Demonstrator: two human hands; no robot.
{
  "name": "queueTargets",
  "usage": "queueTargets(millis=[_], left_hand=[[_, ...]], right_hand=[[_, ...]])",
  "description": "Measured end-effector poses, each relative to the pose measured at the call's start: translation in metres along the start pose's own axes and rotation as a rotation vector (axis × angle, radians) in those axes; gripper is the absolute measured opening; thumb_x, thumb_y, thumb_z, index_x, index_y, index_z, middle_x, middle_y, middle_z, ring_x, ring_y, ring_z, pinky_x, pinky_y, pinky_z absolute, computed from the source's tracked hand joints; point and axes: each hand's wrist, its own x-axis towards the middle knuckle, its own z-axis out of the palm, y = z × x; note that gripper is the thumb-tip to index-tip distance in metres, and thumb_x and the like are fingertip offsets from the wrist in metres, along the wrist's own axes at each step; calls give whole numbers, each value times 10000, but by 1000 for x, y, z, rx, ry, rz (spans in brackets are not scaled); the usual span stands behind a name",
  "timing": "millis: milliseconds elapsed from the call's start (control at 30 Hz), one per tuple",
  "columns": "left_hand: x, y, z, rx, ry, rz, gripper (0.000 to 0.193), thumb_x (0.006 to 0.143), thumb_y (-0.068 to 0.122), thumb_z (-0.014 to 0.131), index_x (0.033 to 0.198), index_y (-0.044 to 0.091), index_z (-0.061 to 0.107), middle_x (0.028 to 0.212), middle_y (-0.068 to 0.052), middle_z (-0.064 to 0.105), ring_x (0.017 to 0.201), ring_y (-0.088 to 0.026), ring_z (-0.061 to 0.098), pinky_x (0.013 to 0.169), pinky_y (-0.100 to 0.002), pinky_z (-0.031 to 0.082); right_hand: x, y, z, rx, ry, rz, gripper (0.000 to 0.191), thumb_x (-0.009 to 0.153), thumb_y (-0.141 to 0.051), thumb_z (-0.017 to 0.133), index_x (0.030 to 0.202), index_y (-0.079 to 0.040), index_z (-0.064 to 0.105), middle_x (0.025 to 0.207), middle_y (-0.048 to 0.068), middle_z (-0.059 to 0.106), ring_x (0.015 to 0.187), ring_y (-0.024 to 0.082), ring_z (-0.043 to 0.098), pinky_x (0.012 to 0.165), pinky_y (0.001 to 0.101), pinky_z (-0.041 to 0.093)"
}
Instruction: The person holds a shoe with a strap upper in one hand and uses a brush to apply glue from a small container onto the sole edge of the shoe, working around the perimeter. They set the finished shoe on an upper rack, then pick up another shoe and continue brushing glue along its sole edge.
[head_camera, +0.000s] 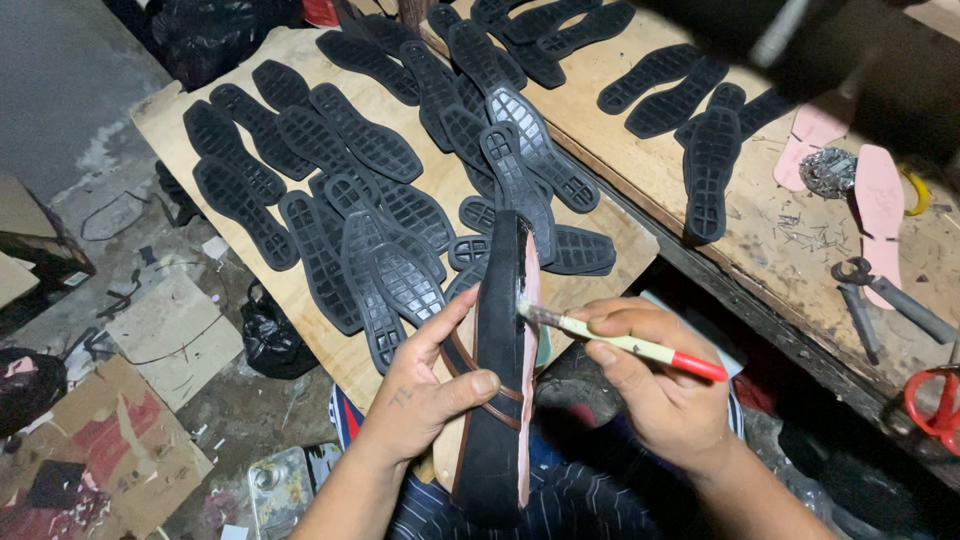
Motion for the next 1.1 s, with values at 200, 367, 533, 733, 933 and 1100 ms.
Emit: queueTargets(millis=[200, 367, 533, 733, 933, 1100], left_hand=[[-2, 1, -1, -29, 25, -20, 880, 795, 118, 800, 1559, -23, 388, 1368, -128, 652, 1212, -193, 647, 1060, -348, 501], [-6, 4, 8, -29, -47, -6, 882, 794, 107, 818, 1566, -37, 416, 1341, -115, 650, 1187, -192, 640, 1055, -350, 500], [-6, 8, 12, 0, -38, -15, 882, 788, 114, 821, 1559, -22, 415, 1339, -110, 655, 1196, -189, 642, 1062, -352, 496], [-6, 11, 11, -12, -37, 7, 867, 809, 120, 808, 1563, -24, 405, 1361, -111, 651, 1223, -189, 636, 1079, -348, 488], [-7, 10, 8, -13, 9, -36, 876, 810, 124, 791, 1572, -15, 382, 1325, -138, 658, 1171, -203, 651, 1023, -351, 521], [-7, 6, 5, -23, 53, -38, 868, 816, 118, 774, 1569, -29, 369, 1357, -154, 645, 1198, -197, 645, 1042, -346, 510]], right_hand=[[0, -6, -6, 121, -83, 64, 205, 968, 74, 618, 1165, 29, 649, 1190, 219, 692, 1066, 264, 728, 965, 379, 592], [17, 1, -3, 134, 51, -31, 207, 1005, 72, 597, 1200, 5, 588, 1263, 204, 648, 1146, 250, 677, 1033, 390, 573], [22, 0, -2, 110, 55, -30, 204, 1013, 61, 601, 1206, 0, 584, 1263, 195, 658, 1180, 246, 654, 1057, 392, 553], [16, -4, 1, 83, 15, -16, 196, 1000, 39, 614, 1191, -1, 590, 1247, 187, 663, 1207, 257, 644, 1075, 397, 531], [13, -3, 5, 93, 4, -24, 194, 995, 43, 619, 1181, -2, 593, 1244, 190, 664, 1212, 265, 646, 1080, 400, 534], [12, -3, 7, 97, -26, -14, 190, 991, 35, 613, 1177, 5, 593, 1247, 199, 662, 1198, 265, 651, 1067, 395, 534]])
